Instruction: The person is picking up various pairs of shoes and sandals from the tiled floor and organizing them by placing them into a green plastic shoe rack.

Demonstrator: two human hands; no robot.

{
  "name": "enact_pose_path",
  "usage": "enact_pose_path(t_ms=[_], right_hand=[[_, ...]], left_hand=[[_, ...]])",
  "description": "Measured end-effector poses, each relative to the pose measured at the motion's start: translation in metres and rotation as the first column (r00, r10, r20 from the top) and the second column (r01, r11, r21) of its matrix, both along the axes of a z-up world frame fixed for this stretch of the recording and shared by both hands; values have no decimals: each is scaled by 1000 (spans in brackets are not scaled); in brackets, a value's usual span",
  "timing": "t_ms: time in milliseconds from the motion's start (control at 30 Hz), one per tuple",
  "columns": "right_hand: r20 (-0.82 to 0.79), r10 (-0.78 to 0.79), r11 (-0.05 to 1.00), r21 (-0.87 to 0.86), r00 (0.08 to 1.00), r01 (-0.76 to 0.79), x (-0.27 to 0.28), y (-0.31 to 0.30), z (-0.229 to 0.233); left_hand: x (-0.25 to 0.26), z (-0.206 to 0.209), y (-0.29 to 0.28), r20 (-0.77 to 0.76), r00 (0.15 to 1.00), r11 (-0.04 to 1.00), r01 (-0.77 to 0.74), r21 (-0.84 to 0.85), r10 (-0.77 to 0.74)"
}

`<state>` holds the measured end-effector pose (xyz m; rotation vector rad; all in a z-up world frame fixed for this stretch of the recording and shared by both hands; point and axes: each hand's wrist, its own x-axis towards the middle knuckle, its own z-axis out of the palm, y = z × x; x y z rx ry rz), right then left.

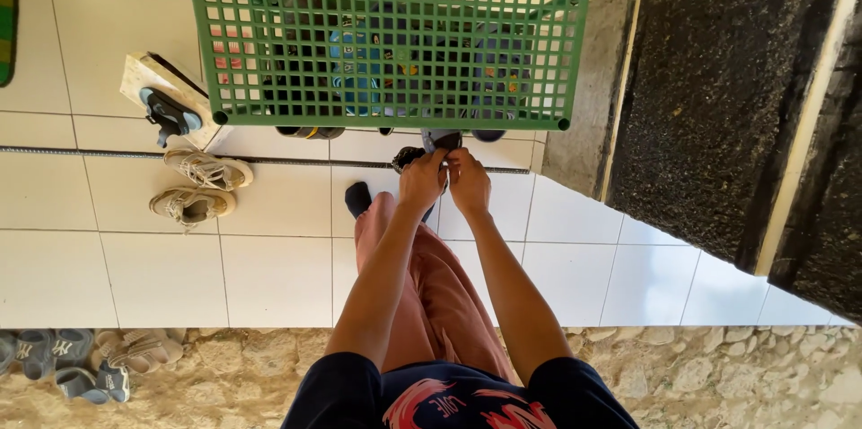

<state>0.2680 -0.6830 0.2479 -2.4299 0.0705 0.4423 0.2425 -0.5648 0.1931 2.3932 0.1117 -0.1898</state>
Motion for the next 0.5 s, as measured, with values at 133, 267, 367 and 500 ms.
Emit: enact_pose_path(t_ms=[133,267,367,500], right_hand=[[12,-18,999,34,1000,17,-11,-10,8],[-3,-87,982,167,996,86,-22,-27,9],[-44,-174,969,167,984,179,-13,-36,12],[-55,-137,990,-51,989,134,7,-53,-23]], left_hand=[[-5,8,-7,-16,1000,1000,18,2,-17],[-5,13,-16,-84,996,999,17,-38,-20],[1,16,-25,-112,994,1000,9,-28,-12],[5,5,-38,-58,998,1000,-7,24,8]])
